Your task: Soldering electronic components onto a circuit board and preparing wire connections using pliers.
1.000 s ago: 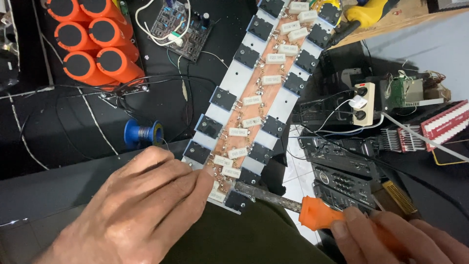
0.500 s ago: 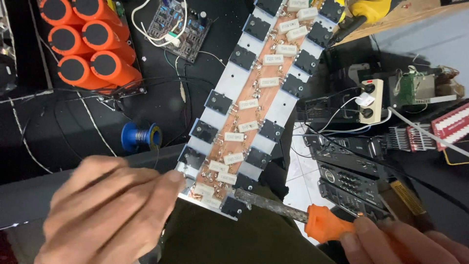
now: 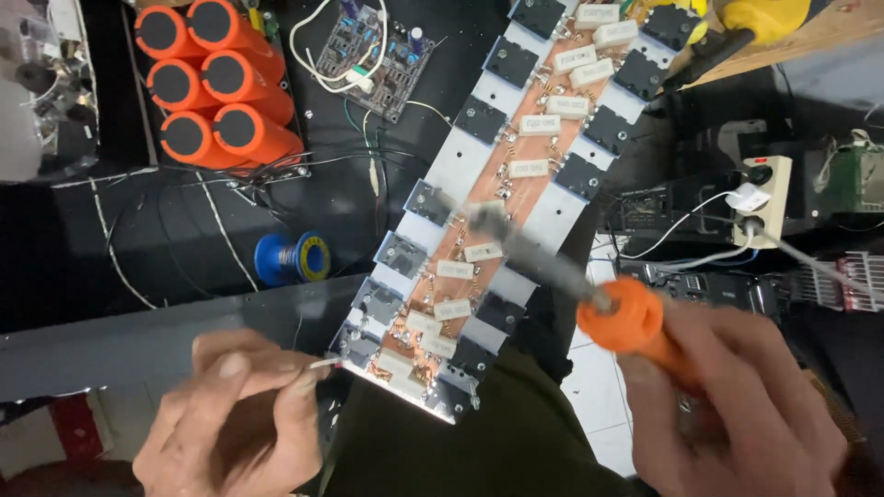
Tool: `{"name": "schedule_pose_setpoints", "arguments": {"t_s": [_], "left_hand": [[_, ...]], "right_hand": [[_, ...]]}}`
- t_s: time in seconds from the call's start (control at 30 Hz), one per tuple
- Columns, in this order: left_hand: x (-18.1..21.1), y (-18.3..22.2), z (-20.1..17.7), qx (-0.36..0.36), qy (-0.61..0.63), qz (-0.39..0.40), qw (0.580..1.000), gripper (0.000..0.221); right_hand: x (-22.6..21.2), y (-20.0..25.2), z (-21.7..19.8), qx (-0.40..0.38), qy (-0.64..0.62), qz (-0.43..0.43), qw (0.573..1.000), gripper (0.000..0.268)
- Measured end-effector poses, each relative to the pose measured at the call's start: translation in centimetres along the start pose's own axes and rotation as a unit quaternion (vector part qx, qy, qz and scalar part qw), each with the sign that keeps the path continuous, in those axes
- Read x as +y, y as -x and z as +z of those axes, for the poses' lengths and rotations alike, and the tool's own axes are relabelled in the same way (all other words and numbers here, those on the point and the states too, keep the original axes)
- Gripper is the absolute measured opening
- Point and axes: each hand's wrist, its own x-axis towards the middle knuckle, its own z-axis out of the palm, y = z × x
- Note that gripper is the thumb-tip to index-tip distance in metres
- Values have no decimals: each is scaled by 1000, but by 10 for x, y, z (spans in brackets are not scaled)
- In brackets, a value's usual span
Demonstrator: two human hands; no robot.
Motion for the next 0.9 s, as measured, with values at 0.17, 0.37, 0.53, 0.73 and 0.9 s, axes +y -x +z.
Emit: {"name": "schedule_pose_setpoints", "arguments": {"t_s": [0.17, 0.37, 0.53, 0.73, 0.9], "left_hand": [[8, -23, -5, -80, -57, 72, 993, 50], [2, -31, 11, -5, -32, 176, 984, 43], [6, -39, 16, 12, -26, 213, 977, 35], [9, -43, 14, 30, -15, 228, 973, 31], [8, -52, 15, -4, 70, 222, 973, 24]], "right_hand": [[-7, -39, 5, -83, -256, -74, 960, 32], [-43, -80, 8, -240, -272, -116, 925, 24], [-64, -90, 22, -324, -307, -96, 890, 19], [-69, -90, 32, -317, -363, -146, 864, 18], [-70, -90, 29, -261, -358, -165, 881, 8]]}}
